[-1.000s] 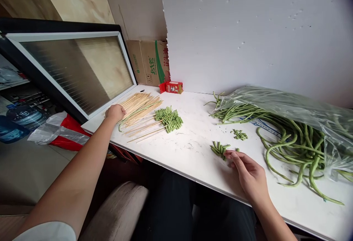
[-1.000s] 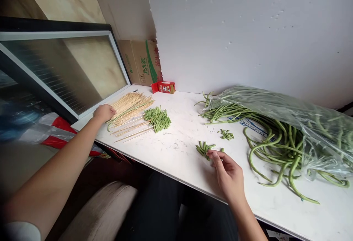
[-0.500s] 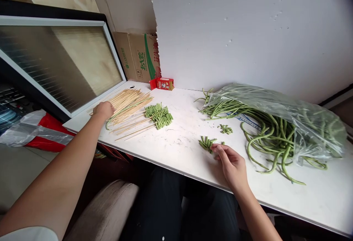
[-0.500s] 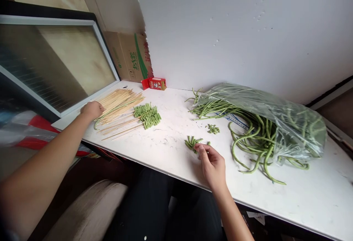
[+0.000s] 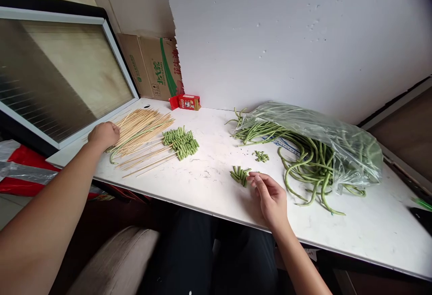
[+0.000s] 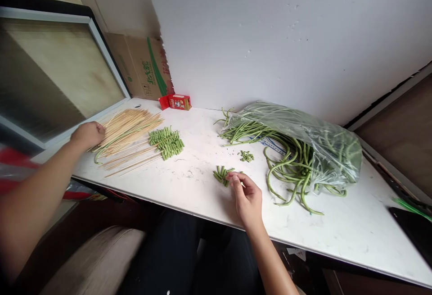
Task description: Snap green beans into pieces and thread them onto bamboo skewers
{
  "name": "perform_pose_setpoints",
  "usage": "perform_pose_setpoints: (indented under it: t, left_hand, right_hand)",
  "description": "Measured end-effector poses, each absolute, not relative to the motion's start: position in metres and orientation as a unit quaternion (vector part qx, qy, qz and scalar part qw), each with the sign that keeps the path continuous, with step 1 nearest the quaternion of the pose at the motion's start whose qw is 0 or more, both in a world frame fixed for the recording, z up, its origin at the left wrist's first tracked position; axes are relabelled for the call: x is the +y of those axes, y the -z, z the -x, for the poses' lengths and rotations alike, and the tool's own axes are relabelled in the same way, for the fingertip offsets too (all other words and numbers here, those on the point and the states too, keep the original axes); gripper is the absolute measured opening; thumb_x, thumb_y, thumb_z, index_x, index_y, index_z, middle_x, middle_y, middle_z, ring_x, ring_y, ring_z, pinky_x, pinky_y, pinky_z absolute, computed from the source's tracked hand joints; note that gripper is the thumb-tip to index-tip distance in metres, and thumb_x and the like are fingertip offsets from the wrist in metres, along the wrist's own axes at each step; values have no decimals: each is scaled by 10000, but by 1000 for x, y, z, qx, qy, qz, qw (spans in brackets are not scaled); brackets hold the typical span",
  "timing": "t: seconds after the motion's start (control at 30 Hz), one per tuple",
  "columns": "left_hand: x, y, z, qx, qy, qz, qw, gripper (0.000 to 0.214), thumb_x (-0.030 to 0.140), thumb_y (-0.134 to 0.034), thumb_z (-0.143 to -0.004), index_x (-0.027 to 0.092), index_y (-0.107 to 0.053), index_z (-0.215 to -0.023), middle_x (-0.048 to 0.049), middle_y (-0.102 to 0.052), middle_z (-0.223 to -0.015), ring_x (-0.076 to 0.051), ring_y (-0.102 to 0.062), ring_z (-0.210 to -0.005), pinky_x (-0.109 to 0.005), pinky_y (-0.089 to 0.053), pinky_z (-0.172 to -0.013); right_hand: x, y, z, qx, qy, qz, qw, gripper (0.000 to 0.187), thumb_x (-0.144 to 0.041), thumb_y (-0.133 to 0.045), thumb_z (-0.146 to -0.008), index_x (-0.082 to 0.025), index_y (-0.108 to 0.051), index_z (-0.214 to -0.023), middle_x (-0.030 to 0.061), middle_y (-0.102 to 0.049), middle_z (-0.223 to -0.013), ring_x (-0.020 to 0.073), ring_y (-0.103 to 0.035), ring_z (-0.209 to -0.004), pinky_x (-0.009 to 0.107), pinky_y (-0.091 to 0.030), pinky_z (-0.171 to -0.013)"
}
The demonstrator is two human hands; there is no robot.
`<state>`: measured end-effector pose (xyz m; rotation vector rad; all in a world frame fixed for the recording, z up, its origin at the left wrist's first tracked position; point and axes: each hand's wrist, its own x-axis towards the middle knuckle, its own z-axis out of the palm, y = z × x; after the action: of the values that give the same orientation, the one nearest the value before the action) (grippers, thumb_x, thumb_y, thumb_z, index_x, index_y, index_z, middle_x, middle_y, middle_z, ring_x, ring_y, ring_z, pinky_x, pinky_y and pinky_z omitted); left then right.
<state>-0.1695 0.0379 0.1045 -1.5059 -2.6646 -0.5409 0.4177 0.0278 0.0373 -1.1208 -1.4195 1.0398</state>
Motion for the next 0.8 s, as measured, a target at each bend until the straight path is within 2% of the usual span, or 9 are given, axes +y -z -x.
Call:
perform_pose_setpoints:
  t: [0.1, 0.2, 0.33, 0.43, 0.57, 0.63, 0.8]
  left_hand:
    - [36, -116, 144, -854, 206, 469, 94, 220, 218, -454, -1061, 66, -606, -1108, -15, -668, -832, -272, -657, -1047, -380, -424, -924]
    - [32, -124, 95, -809, 242, 524, 114, 281, 269, -374, -1107, 121, -485, -1319, -6, -694, -1038, -209, -661, -1026, -326, -456, -926]
    - [20, -122, 1, -736, 315, 595, 76, 237, 310, -354, -1105, 182, -481, -1258, -11, -662, -945, -195, -650, -898, -314, -490, -838]
    - [8, -107, -65, -688, 355, 632, -34, 200, 360, -354, -1099, 217, -478, -1165, -10, -619, -853, -202, -616, -793, -331, -480, -765]
    - [-4, -84, -120, -605, 408, 620, -287, 184, 421, -365, -1106, 253, -436, -1132, 13, -604, -819, -185, -592, -747, -336, -476, -766]
    - [-10, -80, -137, -552, 425, 580, -422, 187, 439, -408, -1099, 254, -434, -1091, 23, -630, -796, -182, -620, -759, -356, -478, -839]
    - [-23, -92, -167, -453, 399, 522, -602, 219, 446, -485, -1077, 228, -468, -1059, -16, -709, -794, -210, -679, -818, -377, -438, -867]
  right_hand:
    - [33, -47, -429, -592, -377, 501, 506, 394, -557, -655, -970, -215, -789, -1113, 104, -796, -986, 249, -703, -874, 347, -527, -724]
    - [43, -52, -447, -619, -280, 568, 465, 431, -575, -636, -964, -198, -801, -1093, 117, -788, -948, 253, -676, -807, 351, -495, -672]
    - [53, -50, -463, -681, -177, 608, 368, 441, -592, -644, -931, -192, -820, -991, 108, -754, -818, 226, -565, -651, 372, -437, -638]
    - [53, -49, -462, -694, -167, 609, 345, 423, -598, -651, -919, -205, -805, -947, 99, -756, -834, 225, -549, -651, 378, -434, -655]
    - [48, -50, -454, -693, -176, 602, 355, 397, -573, -626, -953, -218, -800, -931, 89, -736, -810, 235, -584, -684, 380, -453, -685]
    - [46, -52, -451, -687, -186, 596, 372, 401, -575, -619, -967, -218, -803, -950, 92, -733, -815, 244, -611, -718, 374, -461, -680]
    - [33, -64, -435, -645, -315, 559, 416, 447, -622, -640, -962, -209, -808, -1000, 101, -777, -913, 232, -647, -742, 330, -480, -592]
